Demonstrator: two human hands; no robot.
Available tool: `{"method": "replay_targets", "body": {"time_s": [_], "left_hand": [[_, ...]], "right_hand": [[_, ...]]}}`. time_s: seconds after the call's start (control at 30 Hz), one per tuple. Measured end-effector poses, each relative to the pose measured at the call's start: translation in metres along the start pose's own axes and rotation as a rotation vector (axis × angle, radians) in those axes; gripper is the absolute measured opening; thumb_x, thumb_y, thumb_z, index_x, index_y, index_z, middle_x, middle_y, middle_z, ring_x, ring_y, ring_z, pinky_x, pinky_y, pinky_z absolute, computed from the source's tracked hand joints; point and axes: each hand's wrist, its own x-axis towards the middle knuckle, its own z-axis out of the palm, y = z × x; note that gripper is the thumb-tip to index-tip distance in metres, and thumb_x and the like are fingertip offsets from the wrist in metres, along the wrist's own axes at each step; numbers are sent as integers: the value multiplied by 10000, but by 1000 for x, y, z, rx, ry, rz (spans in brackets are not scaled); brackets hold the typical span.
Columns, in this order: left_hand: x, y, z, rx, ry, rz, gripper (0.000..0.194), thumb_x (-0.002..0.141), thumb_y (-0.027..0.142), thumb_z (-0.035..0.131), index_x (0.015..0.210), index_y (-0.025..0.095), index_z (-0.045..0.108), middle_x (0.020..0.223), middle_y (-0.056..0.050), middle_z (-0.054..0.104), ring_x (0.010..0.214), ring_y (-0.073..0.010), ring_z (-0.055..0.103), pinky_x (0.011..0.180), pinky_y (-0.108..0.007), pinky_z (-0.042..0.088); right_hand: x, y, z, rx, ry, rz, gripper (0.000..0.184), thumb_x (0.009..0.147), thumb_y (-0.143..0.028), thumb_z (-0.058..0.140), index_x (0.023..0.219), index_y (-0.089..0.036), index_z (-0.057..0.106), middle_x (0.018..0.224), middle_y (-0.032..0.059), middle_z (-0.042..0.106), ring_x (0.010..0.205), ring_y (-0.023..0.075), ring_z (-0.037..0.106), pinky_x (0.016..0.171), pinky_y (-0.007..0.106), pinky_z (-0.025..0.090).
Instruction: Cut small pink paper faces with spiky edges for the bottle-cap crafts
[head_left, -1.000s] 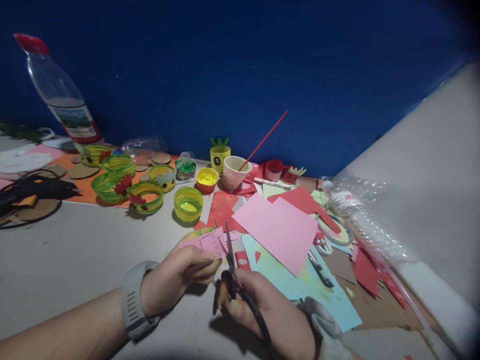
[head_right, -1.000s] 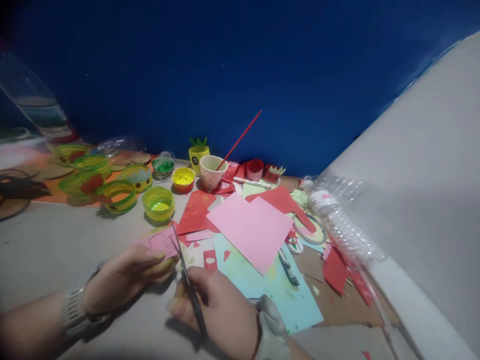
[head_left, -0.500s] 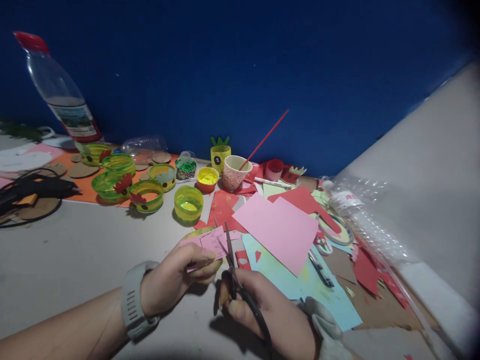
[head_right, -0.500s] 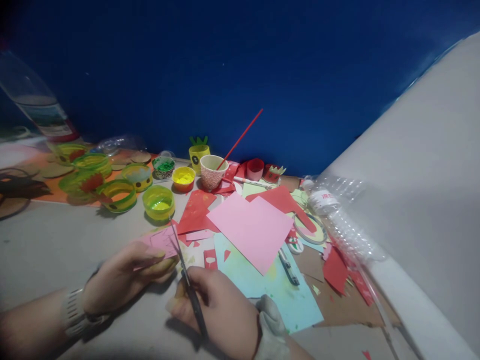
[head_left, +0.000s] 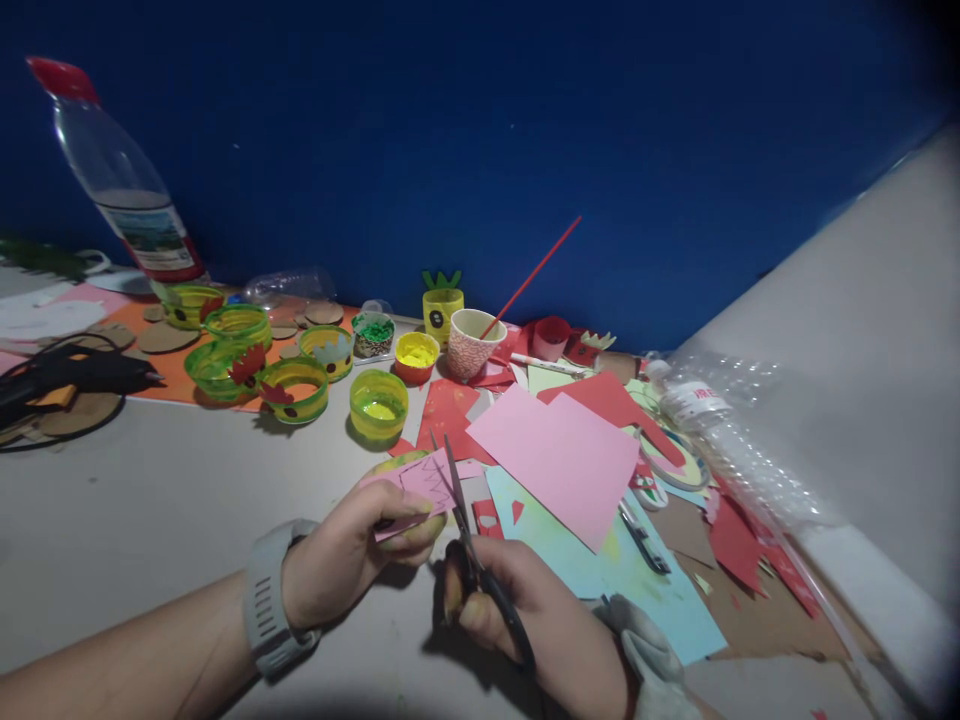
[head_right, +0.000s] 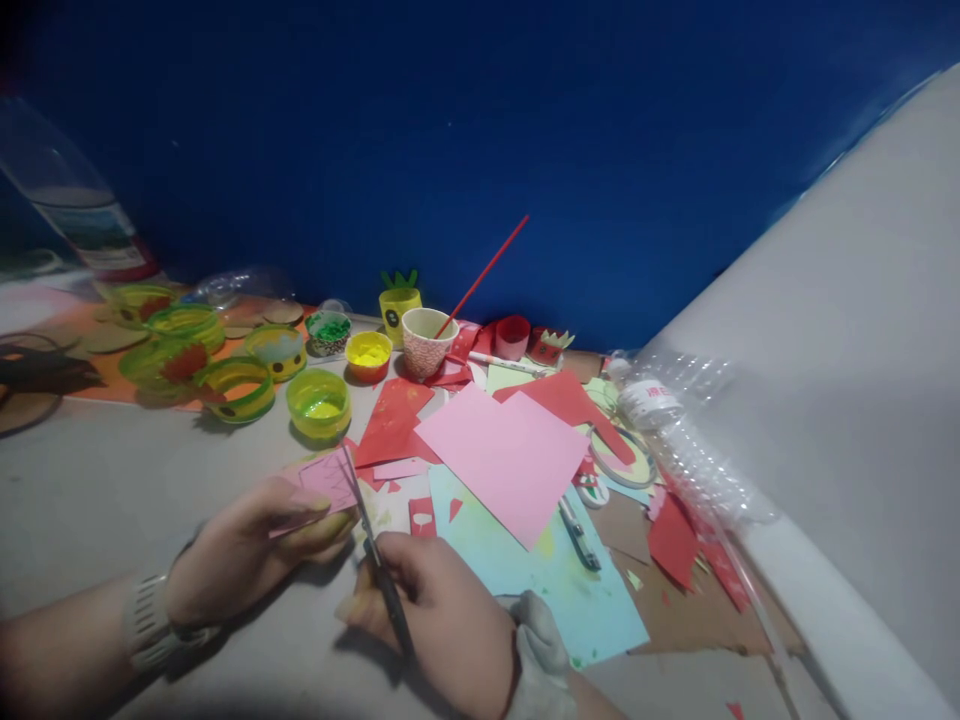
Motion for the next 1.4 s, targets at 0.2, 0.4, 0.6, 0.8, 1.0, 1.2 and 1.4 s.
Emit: {"method": "replay_targets", "body": {"time_s": [0.2,0.4,0.6,0.8,1.0,1.2,1.4], "left_hand": [[-1,0,0,-9,-9,-5,382,778,281,495,502,192,245,517,40,197,508,-106,139,535,-308,147],[-2,1,1,-7,-6,7,354,785,256,486,513,185,271,524,38,209,513,-108,147,532,-301,156],[-1,2,1,8,-18,13,386,790,286,488,506,193,244,517,34,212,507,-109,159,529,-306,161],[-2,1,0,-4,9,22,363,797,273,482,514,185,274,521,38,204,511,-109,140,529,-301,162],[-1,-2,-1,-23,31,15,356,799,257,487,535,188,258,542,34,209,532,-114,148,541,-294,167],[-1,4,4,-47,51,8,396,781,284,506,494,188,252,496,45,185,495,-103,144,529,-293,175],[0,6,8,88,105,-33,424,784,333,569,492,182,301,509,46,243,498,-92,171,498,-262,184]], "right_hand": [[1,4,0,44,36,7,617,725,-772,595,698,-160,512,572,-56,394,532,92,311,471,229,238],[1,8,2,-7,94,18,598,736,-749,611,653,-170,486,566,-56,369,537,95,293,465,233,211],[0,5,4,-32,125,26,610,722,-765,605,643,-173,483,541,-56,382,530,98,307,462,227,221],[1,9,3,-90,144,27,595,753,-744,597,636,-171,482,555,-51,393,547,103,322,478,228,237],[2,9,3,-109,171,11,558,777,-687,627,627,-166,494,561,-53,401,548,100,335,485,222,255],[1,10,8,65,149,74,501,781,-621,670,635,-181,481,500,-60,458,434,89,427,447,204,352],[4,5,9,136,283,22,484,779,-624,658,667,-175,517,541,-32,514,472,105,467,469,222,378]]}}
